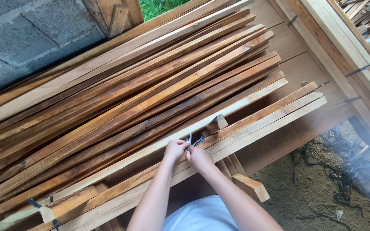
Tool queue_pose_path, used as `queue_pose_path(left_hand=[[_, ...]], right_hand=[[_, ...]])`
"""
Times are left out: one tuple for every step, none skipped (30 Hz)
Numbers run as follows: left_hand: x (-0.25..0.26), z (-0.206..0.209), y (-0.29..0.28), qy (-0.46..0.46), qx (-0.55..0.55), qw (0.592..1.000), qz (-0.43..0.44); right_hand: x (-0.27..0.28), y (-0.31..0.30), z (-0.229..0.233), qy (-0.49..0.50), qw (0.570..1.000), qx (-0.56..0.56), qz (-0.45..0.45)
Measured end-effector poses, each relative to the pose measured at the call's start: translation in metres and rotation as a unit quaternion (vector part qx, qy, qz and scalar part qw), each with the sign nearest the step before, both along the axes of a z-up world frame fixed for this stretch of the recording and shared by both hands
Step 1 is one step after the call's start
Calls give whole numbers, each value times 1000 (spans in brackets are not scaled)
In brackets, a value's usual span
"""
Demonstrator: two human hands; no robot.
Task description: The person aligns a stack of wooden planks on a workbench and secures them with black plastic ties. They wrap the ties around the wood and pull them tight to hold the bundle together.
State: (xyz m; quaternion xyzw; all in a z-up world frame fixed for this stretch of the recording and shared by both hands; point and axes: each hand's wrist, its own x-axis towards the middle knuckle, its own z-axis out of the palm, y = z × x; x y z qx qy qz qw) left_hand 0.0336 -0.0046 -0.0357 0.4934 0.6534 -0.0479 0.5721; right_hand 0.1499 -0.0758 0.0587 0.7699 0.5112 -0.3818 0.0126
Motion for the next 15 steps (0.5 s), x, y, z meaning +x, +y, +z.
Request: queue_pose_path(left_hand=[[0, 2, 2, 1, -1, 1000, 1], [3, 5, 2, 33, 46, 998, -3], [5, 8, 1, 64, 93, 994, -8], [6, 6, -3, 64, 91, 994, -6], [7, 5, -8, 75, 111, 991, -10], [5, 4, -11, 89, 132, 987, -15], [5, 5, -13, 91, 130, 987, -11], [7, 4, -12, 99, 128, 987, -8], [9, 4, -11, 108, 126, 986, -6], [11, 8, -9, 109, 125, 986, -5], [14, 11, -7, 109, 136, 985, -15], [14, 12, -8, 109, 145, 983, -24], [6, 10, -14, 111, 142, 983, -23], [2, 10, -16, 77, 174, 981, -27], [-2, 10, -17, 42, 206, 977, -30]], right_hand=[[0, 4, 6, 1, 1000, -1, 1], [2, 5, 13, 18, 1000, -2, -4], [4, 5, 21, 36, 999, -2, -8], [6, 3, 18, 35, 999, -5, -5], [8, 0, 16, 39, 999, 2, -3], [7, -1, 13, 46, 999, 10, 1], [9, -8, 8, 48, 999, 8, 5], [12, -12, 1, 60, 996, 64, 18], [16, -17, -5, 72, 990, 120, 30], [17, -15, -1, 74, 990, 119, 31], [18, -14, 3, 72, 986, 145, 44], [18, -15, 4, 71, 982, 168, 57], [14, -19, 5, 73, 982, 166, 58], [13, -19, 7, 73, 983, 161, 43], [13, -18, 9, 72, 985, 156, 27]])
